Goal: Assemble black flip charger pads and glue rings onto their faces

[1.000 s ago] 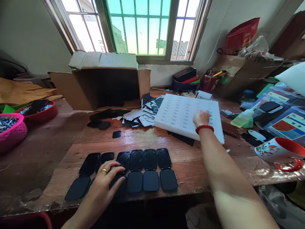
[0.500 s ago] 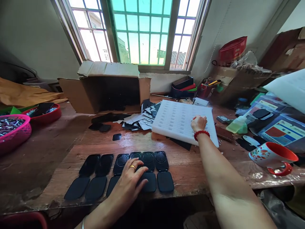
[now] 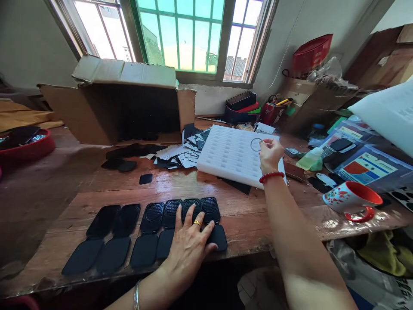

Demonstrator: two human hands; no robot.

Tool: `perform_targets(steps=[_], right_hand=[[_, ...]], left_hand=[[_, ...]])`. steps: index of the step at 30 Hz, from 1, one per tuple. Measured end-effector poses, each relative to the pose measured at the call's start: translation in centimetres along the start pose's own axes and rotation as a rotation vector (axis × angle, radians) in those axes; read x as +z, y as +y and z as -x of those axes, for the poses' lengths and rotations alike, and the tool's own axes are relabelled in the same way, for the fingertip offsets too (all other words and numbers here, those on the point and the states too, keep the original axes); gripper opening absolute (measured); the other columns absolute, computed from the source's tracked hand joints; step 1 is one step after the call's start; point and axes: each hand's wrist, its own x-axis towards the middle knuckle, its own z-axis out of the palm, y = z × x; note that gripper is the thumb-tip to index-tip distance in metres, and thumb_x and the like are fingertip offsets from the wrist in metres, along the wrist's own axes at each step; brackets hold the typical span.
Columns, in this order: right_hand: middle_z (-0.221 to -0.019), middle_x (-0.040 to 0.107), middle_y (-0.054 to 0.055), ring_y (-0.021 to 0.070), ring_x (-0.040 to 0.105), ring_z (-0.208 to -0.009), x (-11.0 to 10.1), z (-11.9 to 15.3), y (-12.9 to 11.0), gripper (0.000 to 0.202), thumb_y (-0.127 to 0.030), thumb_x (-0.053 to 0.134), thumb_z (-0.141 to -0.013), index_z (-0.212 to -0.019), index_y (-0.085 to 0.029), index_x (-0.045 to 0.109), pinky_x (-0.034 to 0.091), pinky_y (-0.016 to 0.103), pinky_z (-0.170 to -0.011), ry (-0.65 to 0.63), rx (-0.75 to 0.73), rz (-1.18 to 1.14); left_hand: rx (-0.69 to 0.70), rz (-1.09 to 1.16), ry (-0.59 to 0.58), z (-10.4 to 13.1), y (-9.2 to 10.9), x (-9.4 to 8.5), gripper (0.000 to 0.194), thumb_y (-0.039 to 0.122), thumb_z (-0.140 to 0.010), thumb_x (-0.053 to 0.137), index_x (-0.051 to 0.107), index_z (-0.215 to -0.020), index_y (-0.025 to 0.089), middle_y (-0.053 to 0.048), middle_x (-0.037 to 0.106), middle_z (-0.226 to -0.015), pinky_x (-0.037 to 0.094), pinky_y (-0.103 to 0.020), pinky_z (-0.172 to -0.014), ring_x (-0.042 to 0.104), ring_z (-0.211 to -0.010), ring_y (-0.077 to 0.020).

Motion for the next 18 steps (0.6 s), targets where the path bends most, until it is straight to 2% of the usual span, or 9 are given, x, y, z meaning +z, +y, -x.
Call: perform_targets(steps=[3, 6, 11, 13, 15, 18], right_hand=[[-0.069, 0.055, -0.001, 0.0107, 0.048, -0.052, -0.6, 3.2, -1.3, 0.024, -0.039, 0.070, -0.078, -0.082, -0.019, 0.056, 0.043, 0.025, -0.046, -0.109, 0.061, -0.226], [-0.067, 0.057, 0.000, 0.0104, 0.049, -0.050, -1.1, 7.2, -1.5, 0.032, -0.042, 0.080, -0.067, -0.076, -0.019, 0.059, 0.045, 0.025, -0.045, -0.270, 0.142, -0.365], [-0.066, 0.061, 0.002, 0.0119, 0.053, -0.051, -1.9, 12.2, -1.4, 0.040, -0.046, 0.087, -0.054, -0.073, -0.018, 0.065, 0.047, 0.026, -0.045, -0.484, 0.255, -0.443], [-0.068, 0.063, 0.003, 0.0124, 0.054, -0.053, -2.3, 13.6, -1.6, 0.041, -0.047, 0.086, -0.054, -0.073, -0.018, 0.066, 0.048, 0.027, -0.047, -0.536, 0.283, -0.458], [-0.068, 0.064, 0.002, 0.0140, 0.057, -0.057, -2.6, 15.0, -2.0, 0.033, -0.045, 0.082, -0.064, -0.077, -0.018, 0.067, 0.050, 0.029, -0.054, -0.577, 0.209, -0.390], [-0.073, 0.066, 0.003, 0.0175, 0.060, -0.067, -2.6, 17.2, -2.3, 0.014, -0.034, 0.067, -0.083, -0.083, -0.020, 0.066, 0.051, 0.032, -0.065, -0.590, -0.155, -0.136]], left_hand=[[0.003, -0.007, -0.011, 0.0, -0.1, -0.4, 0.048, 0.053, -0.087, 0.065, 0.066, -0.127, 0.028, -0.013, 0.063, -0.134, 0.022, -0.075, -0.113, 0.038, -0.140, -0.0432], [-0.015, -0.010, -0.031, 0.1, -0.1, -0.6, 0.049, 0.051, -0.086, 0.066, 0.064, -0.131, 0.029, -0.015, 0.062, -0.135, 0.022, -0.075, -0.112, 0.037, -0.140, -0.0440], [-0.030, -0.021, -0.065, 0.1, 0.0, -0.7, 0.050, 0.051, -0.086, 0.067, 0.064, -0.131, 0.029, -0.016, 0.060, -0.136, 0.022, -0.075, -0.112, 0.038, -0.140, -0.0442], [-0.031, -0.022, -0.070, 0.0, 0.1, -0.9, 0.050, 0.051, -0.085, 0.067, 0.064, -0.131, 0.029, -0.015, 0.060, -0.136, 0.022, -0.075, -0.112, 0.038, -0.140, -0.0438], [-0.030, -0.021, -0.071, -0.1, 0.1, -1.0, 0.050, 0.051, -0.085, 0.068, 0.065, -0.129, 0.029, -0.014, 0.061, -0.135, 0.022, -0.075, -0.112, 0.038, -0.140, -0.0432], [-0.035, -0.019, -0.065, -0.2, 0.1, -1.1, 0.049, 0.050, -0.084, 0.069, 0.065, -0.128, 0.030, -0.014, 0.062, -0.133, 0.023, -0.075, -0.112, 0.038, -0.139, -0.0429]])
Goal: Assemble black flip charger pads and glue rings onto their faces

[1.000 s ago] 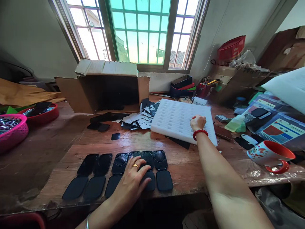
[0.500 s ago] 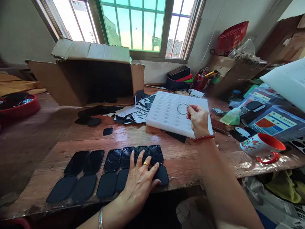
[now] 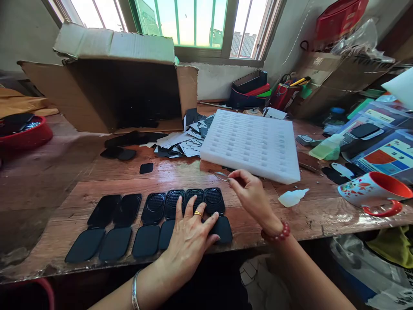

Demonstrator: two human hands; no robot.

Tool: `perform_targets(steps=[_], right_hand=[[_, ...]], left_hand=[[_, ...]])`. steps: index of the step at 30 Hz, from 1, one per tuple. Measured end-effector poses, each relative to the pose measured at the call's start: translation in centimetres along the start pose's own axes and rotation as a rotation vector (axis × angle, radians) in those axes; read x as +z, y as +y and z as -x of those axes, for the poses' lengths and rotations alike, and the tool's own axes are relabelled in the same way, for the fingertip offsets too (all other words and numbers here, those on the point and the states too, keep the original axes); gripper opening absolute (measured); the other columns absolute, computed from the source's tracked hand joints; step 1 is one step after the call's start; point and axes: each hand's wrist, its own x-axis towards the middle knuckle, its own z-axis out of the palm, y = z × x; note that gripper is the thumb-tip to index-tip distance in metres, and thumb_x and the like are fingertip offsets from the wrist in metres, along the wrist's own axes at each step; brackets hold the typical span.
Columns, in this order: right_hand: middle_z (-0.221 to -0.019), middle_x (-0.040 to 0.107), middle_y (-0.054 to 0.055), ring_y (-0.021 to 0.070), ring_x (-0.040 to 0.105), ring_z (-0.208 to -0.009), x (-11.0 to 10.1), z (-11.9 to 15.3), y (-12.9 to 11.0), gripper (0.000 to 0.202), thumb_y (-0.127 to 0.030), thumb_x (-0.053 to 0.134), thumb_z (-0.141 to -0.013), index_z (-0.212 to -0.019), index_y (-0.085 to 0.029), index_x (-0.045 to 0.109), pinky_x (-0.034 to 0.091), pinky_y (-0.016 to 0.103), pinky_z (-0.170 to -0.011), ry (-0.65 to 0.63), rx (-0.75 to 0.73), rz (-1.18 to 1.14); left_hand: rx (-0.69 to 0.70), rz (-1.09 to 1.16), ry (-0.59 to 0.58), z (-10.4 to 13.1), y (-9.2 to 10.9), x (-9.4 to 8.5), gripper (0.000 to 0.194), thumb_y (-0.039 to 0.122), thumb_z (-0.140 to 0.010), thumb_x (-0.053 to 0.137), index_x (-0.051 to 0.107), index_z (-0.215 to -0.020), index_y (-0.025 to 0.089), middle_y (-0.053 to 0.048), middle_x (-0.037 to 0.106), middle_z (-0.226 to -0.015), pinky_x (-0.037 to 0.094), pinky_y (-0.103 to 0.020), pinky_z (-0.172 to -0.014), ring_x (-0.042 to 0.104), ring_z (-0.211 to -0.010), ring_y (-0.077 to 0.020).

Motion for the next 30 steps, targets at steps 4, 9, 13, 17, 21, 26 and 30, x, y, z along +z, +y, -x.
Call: perform_targets(steps=[4, 9, 13, 17, 21, 26, 30], right_hand=[[-0.089, 0.066, 0.006, 0.0213, 0.063, -0.085, 1.7, 2.1, 0.6, 0.012, -0.020, 0.051, -0.095, -0.090, -0.022, 0.061, 0.054, 0.037, -0.076, -0.057, -0.400, 0.278], [-0.101, 0.065, 0.010, 0.0220, 0.063, -0.093, 2.1, 3.6, 1.3, 0.018, -0.011, 0.043, -0.098, -0.102, -0.020, 0.058, 0.057, 0.037, -0.081, -0.203, -0.583, 0.479], [-0.103, 0.066, 0.013, 0.0264, 0.061, -0.097, 1.8, 3.9, 1.0, 0.019, -0.006, 0.046, -0.094, -0.102, -0.016, 0.059, 0.056, 0.043, -0.084, -0.333, -0.632, 0.591], [-0.100, 0.066, 0.014, 0.0278, 0.059, -0.093, 1.6, 3.6, 0.7, 0.014, -0.006, 0.053, -0.089, -0.096, -0.015, 0.062, 0.056, 0.046, -0.083, -0.433, -0.608, 0.625], [-0.099, 0.065, 0.012, 0.0246, 0.059, -0.091, 1.4, 3.5, 1.1, 0.018, -0.006, 0.048, -0.093, -0.098, -0.015, 0.063, 0.056, 0.042, -0.082, -0.410, -0.588, 0.539], [-0.099, 0.065, 0.010, 0.0225, 0.060, -0.093, 1.0, 3.6, 1.6, 0.021, -0.007, 0.047, -0.093, -0.095, -0.017, 0.066, 0.056, 0.039, -0.083, -0.374, -0.486, 0.472], [-0.096, 0.066, 0.009, 0.0236, 0.061, -0.092, -0.1, 1.6, 2.0, 0.023, -0.007, 0.048, -0.090, -0.094, -0.018, 0.067, 0.055, 0.040, -0.084, -0.230, -0.397, 0.568]], left_hand=[[-0.006, -0.005, 0.004, -0.2, 0.0, -0.1, 0.046, 0.050, -0.086, 0.067, 0.066, -0.127, 0.030, -0.014, 0.062, -0.133, 0.023, -0.075, -0.111, 0.039, -0.138, -0.0437], [-0.009, -0.018, -0.005, -0.3, 0.2, -0.4, 0.045, 0.052, -0.086, 0.066, 0.067, -0.125, 0.029, -0.013, 0.063, -0.131, 0.025, -0.074, -0.111, 0.041, -0.137, -0.0428], [-0.026, -0.017, 0.002, -0.3, 0.2, -0.4, 0.050, 0.054, -0.084, 0.067, 0.065, -0.128, 0.030, -0.014, 0.059, -0.136, 0.027, -0.072, -0.112, 0.041, -0.138, -0.0422], [0.003, 0.009, -0.014, -0.5, -0.1, -0.3, 0.044, 0.051, -0.085, 0.068, 0.067, -0.122, 0.028, -0.014, 0.053, -0.145, 0.024, -0.071, -0.113, 0.036, -0.142, -0.0409], [0.030, 0.037, -0.045, -0.8, -0.4, -0.5, 0.040, 0.051, -0.085, 0.069, 0.068, -0.117, 0.028, -0.013, 0.057, -0.142, 0.021, -0.073, -0.113, 0.036, -0.142, -0.0409], [0.043, 0.026, -0.062, -1.3, -0.3, -0.9, 0.040, 0.048, -0.082, 0.072, 0.069, -0.116, 0.027, -0.014, 0.059, -0.140, 0.021, -0.075, -0.112, 0.039, -0.141, -0.0412], [0.044, 0.030, -0.078, -1.6, -0.4, -0.8, 0.042, 0.049, -0.081, 0.074, 0.070, -0.116, 0.027, -0.016, 0.061, -0.137, 0.022, -0.075, -0.111, 0.042, -0.139, -0.0416]])
